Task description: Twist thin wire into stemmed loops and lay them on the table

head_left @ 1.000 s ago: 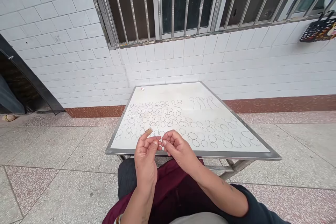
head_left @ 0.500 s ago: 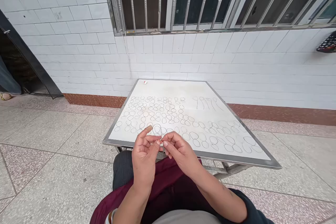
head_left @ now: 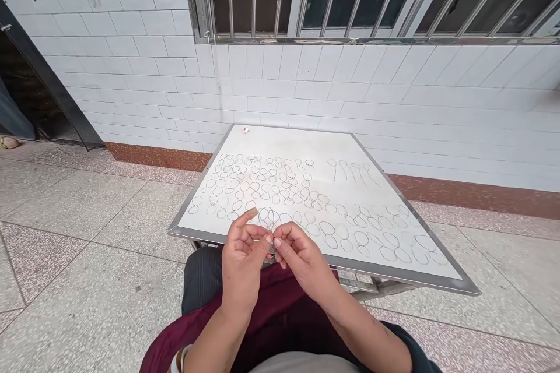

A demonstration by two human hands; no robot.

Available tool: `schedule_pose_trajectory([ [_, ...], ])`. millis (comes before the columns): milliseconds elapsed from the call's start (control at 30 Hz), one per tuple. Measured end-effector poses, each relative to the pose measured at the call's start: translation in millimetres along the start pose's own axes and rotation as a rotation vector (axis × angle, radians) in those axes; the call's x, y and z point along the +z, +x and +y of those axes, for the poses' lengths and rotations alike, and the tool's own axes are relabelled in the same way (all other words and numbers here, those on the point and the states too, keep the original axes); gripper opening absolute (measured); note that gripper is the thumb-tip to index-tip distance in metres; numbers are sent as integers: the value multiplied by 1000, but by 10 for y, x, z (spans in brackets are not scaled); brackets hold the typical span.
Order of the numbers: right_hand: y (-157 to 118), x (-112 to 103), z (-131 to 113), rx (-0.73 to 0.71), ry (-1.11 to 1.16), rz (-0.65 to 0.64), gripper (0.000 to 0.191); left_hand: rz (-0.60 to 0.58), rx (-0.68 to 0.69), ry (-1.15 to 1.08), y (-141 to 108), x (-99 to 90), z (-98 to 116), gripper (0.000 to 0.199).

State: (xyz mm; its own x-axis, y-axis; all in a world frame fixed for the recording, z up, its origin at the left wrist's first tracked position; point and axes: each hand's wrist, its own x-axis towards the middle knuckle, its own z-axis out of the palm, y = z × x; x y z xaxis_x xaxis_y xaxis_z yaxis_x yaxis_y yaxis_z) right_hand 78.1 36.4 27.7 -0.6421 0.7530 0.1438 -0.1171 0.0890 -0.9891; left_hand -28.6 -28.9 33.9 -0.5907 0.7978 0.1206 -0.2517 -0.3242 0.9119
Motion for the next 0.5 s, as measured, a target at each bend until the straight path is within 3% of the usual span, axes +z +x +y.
schedule_pose_trajectory([
  [233,3,20,109,24,125,33,23,106,-13,-127,3,29,2,42],
  [500,-113,137,65,105,621,-13,18,213,117,-201,77,-66,199,47],
])
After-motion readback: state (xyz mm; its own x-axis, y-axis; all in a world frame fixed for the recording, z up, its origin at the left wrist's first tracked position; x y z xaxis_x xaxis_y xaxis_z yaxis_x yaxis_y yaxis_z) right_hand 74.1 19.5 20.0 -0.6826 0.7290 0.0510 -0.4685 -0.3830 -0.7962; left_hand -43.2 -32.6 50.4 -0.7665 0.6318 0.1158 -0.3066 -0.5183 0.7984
